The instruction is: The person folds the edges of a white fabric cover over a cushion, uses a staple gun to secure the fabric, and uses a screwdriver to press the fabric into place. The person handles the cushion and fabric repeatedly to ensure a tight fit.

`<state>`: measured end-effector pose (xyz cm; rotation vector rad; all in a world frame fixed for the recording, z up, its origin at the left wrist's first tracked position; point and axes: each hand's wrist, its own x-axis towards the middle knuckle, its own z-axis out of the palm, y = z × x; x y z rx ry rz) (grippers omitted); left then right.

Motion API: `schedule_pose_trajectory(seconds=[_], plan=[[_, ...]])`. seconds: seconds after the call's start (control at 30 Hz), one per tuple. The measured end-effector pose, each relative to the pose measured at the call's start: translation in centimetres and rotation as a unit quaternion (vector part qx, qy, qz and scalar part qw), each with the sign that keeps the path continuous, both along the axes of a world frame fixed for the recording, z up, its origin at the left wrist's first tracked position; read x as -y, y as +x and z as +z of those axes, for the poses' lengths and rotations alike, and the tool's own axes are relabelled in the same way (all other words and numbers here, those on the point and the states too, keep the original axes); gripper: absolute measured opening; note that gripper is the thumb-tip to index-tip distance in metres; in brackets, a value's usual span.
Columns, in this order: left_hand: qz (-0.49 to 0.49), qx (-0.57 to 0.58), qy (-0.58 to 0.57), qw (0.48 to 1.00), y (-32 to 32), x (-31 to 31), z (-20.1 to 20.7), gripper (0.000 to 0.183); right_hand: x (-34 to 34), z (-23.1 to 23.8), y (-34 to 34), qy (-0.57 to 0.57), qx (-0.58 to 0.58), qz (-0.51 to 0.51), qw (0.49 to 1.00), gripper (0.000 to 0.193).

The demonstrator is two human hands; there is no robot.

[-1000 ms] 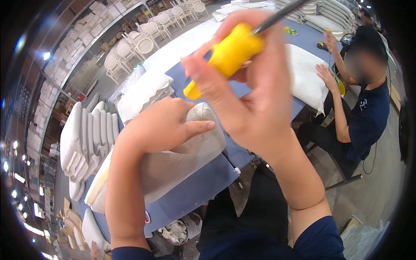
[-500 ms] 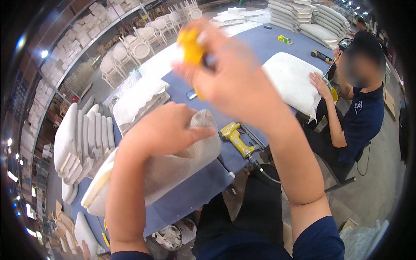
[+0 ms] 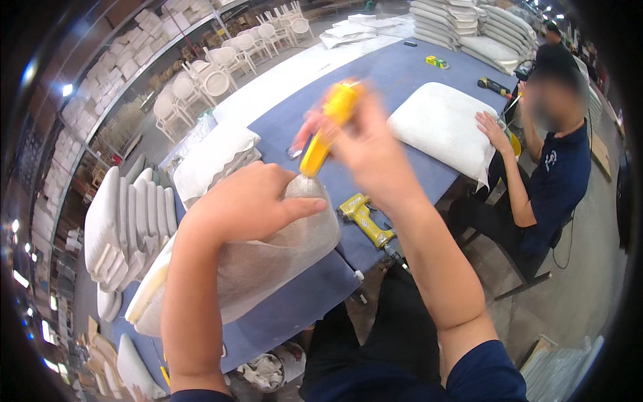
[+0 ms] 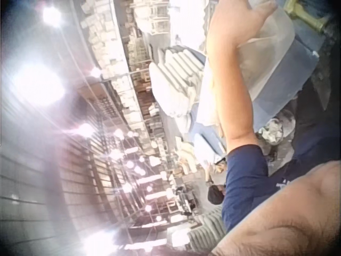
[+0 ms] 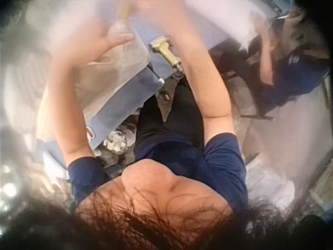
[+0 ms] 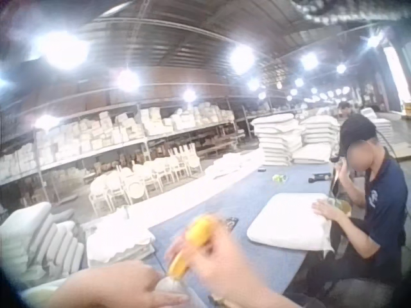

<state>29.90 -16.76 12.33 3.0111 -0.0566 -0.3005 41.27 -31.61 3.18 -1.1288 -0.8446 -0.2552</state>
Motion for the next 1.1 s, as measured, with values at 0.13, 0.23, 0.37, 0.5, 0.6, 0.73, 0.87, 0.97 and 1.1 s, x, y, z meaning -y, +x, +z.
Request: schedule_pose_trajectory(seconds=[0.13,0.23,0.37,0.5,0.6,0.73,0.87,0.97,1.1], plan=[[0.013,0.018,0.007,1.000,-0.3,-0.3,-0.5,0.070,1.8,1.3,-0.1,0.079,-0.159,0.132,0.975,0.031],[0.029,-0.006,-0.034,0.999,0.0,-0.2,-0.1,0.068,1.1,-0.4,0.2,0.106,-0.126,0.143,0.976,0.031],[0.031,-0.021,0.008,0.999,0.4,-0.3,0.1,0.065,2.4,-1.6,-0.5,0.087,-0.106,0.155,0.978,0.027],[0.004,-0.004,-0.026,1.000,0.2,-0.9,0.0,0.064,3.6,-1.3,-1.5,0.199,-0.092,0.158,0.963,0.029],[-0.007,0.004,-0.036,0.999,0.3,-1.0,-0.2,0.063,2.4,-2.4,-2.9,0.213,-0.060,0.136,0.966,0.029],[0.068,-0.062,-0.076,0.993,0.3,0.3,0.8,0.059,2.1,-3.3,-3.0,0.149,-0.042,0.099,0.983,0.023],[-0.006,0.002,-0.035,0.999,0.3,-0.9,-0.4,0.059,2.0,-2.1,-3.7,0.215,-0.056,0.079,0.972,0.024],[-0.006,0.013,0.011,1.000,0.3,-1.0,-0.2,0.068,1.3,-3.4,-4.4,0.105,-0.023,0.060,0.992,0.024],[0.027,-0.007,-0.039,0.999,-0.2,-0.5,0.4,0.068,1.9,-1.3,-4.9,0.183,0.056,0.017,0.981,0.025]])
